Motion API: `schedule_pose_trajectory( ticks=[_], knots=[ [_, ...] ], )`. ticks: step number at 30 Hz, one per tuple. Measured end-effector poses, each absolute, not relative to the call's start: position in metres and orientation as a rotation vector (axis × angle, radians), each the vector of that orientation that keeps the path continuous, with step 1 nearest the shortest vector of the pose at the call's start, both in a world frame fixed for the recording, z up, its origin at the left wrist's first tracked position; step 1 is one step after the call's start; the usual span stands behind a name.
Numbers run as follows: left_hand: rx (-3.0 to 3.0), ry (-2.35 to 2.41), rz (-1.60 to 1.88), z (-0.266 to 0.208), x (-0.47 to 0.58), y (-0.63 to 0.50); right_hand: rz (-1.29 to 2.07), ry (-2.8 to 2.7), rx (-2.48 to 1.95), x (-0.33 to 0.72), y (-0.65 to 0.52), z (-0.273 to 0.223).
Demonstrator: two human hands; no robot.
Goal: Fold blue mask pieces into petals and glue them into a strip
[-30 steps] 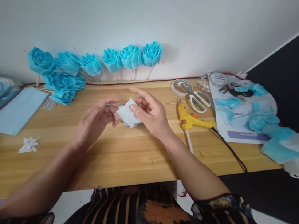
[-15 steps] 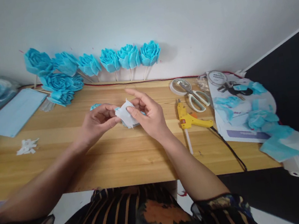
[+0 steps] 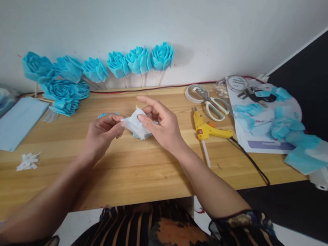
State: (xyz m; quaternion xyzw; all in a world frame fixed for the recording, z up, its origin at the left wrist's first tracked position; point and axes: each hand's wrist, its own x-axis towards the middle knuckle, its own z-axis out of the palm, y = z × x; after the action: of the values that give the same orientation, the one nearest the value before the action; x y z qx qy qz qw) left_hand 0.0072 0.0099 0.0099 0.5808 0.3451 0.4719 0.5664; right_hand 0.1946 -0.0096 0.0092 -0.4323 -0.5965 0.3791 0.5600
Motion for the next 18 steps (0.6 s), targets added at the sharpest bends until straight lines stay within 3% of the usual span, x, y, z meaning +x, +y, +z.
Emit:
schedule_pose_trajectory(
  ticks=[18],
  knots=[
    [1.522,0.841,0.961,0.0115,0.0058,0.0070,0.907,-1.409,-1.011,0.1921,-0.0084,0.0081]
  ],
)
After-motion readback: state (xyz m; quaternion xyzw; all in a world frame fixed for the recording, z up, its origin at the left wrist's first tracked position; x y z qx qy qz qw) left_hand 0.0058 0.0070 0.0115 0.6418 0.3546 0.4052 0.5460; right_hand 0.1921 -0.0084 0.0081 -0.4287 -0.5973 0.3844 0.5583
